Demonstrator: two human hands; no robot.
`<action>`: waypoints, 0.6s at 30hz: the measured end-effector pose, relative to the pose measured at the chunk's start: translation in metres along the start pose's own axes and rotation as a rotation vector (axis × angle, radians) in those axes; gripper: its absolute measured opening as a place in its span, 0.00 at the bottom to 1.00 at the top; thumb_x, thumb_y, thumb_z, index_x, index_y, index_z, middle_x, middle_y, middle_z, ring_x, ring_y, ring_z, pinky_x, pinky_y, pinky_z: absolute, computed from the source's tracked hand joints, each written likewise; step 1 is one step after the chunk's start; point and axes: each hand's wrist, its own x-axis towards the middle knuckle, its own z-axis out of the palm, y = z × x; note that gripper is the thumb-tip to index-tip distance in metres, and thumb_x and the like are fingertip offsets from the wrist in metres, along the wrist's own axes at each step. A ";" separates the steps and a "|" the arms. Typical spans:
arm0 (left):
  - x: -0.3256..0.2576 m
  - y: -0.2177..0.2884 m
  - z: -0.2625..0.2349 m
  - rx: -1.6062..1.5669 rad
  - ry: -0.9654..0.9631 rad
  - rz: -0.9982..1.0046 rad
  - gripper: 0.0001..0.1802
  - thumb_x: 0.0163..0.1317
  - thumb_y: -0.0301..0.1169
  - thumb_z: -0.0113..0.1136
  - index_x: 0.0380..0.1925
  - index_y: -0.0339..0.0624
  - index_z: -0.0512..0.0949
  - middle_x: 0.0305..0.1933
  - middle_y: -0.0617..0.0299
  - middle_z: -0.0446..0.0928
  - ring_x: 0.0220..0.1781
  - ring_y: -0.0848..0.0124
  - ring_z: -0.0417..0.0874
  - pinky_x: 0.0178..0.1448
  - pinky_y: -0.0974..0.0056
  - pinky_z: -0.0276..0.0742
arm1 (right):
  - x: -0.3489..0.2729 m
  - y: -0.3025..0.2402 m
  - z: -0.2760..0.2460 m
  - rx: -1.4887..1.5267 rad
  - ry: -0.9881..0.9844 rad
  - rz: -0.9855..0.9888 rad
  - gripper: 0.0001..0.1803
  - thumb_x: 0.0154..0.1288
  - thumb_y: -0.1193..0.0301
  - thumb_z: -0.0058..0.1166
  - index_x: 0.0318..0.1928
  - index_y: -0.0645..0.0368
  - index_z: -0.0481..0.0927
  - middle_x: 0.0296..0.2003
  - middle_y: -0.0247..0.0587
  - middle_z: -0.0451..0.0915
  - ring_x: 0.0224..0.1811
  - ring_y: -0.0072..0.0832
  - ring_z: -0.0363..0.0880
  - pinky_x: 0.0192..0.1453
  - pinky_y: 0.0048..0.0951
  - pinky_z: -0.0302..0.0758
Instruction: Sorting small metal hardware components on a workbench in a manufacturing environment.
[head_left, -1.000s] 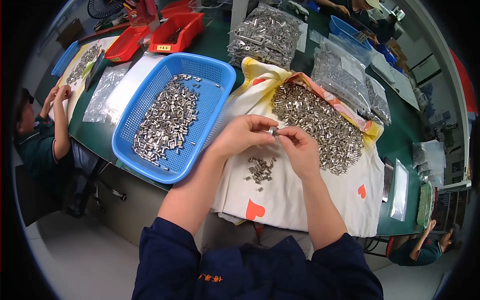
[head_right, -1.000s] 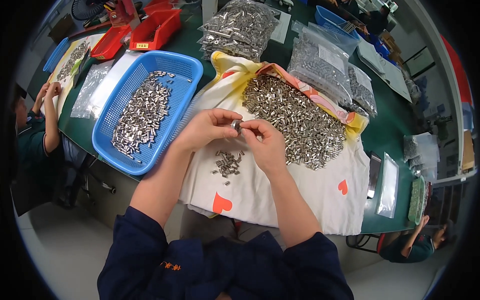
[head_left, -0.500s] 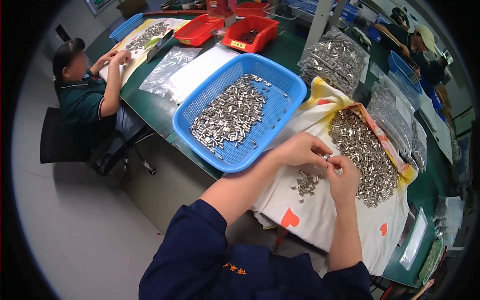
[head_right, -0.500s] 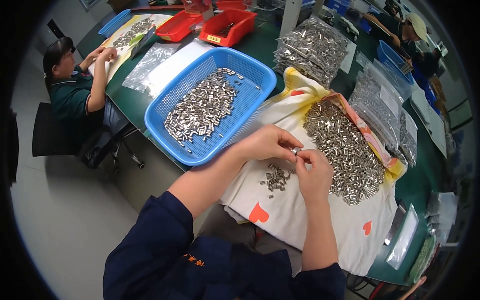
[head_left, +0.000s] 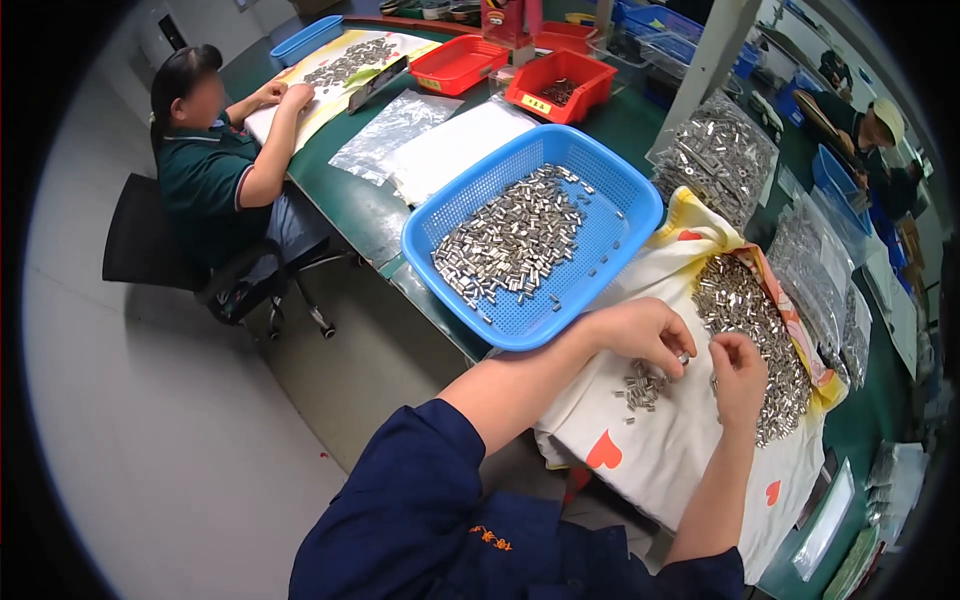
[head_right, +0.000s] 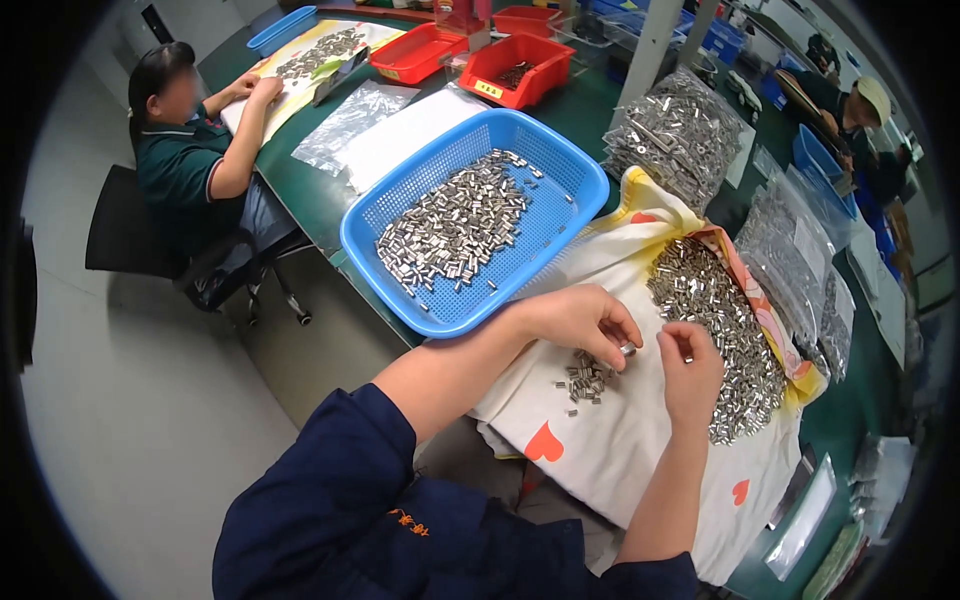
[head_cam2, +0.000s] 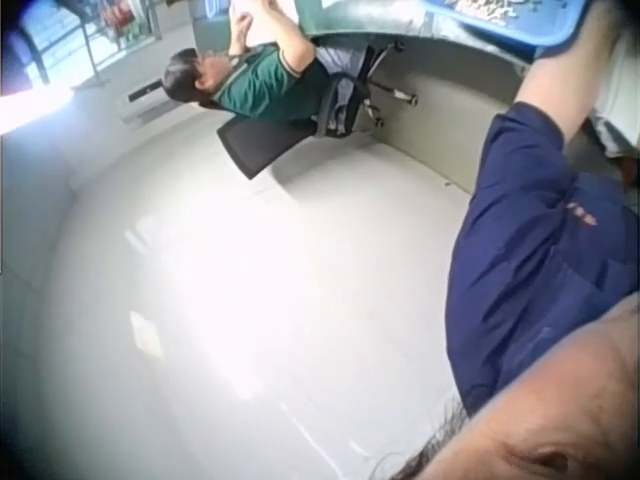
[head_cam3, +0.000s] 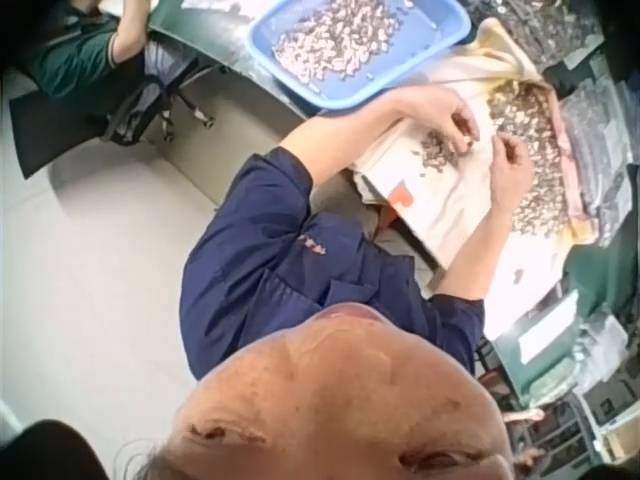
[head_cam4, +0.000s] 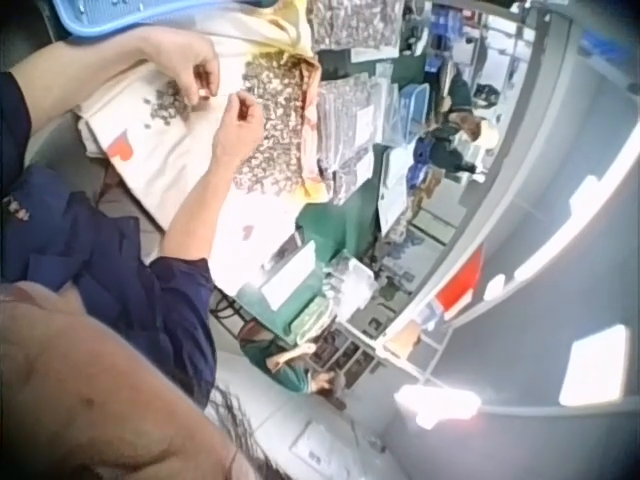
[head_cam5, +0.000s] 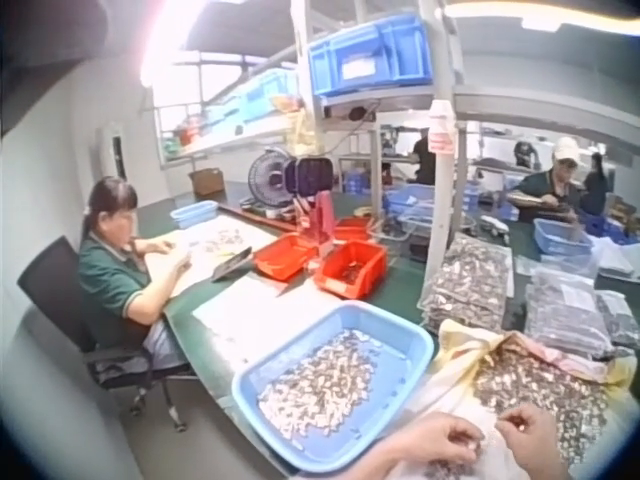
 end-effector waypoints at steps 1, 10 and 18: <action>-0.001 -0.001 -0.003 0.065 0.004 0.009 0.20 0.44 0.30 0.68 0.38 0.37 0.78 0.33 0.62 0.79 0.34 0.80 0.77 0.40 0.74 0.74 | 0.008 -0.002 0.000 -0.090 -0.011 -0.073 0.04 0.52 0.78 0.54 0.31 0.64 0.77 0.26 0.35 0.77 0.26 0.20 0.72 0.34 0.20 0.69; -0.004 0.004 -0.005 0.105 -0.098 -0.148 0.18 0.44 0.28 0.68 0.38 0.39 0.79 0.31 0.68 0.78 0.32 0.83 0.75 0.40 0.76 0.73 | 0.051 0.012 0.004 -0.514 -0.027 -0.377 0.05 0.51 0.73 0.53 0.30 0.59 0.79 0.28 0.42 0.77 0.35 0.37 0.75 0.42 0.34 0.70; -0.006 0.002 -0.002 0.104 -0.085 -0.133 0.18 0.45 0.25 0.67 0.39 0.38 0.78 0.31 0.69 0.78 0.33 0.85 0.74 0.40 0.77 0.72 | 0.053 0.019 0.011 -0.869 -0.086 -0.551 0.02 0.47 0.73 0.55 0.24 0.56 0.79 0.25 0.39 0.75 0.34 0.35 0.73 0.39 0.36 0.69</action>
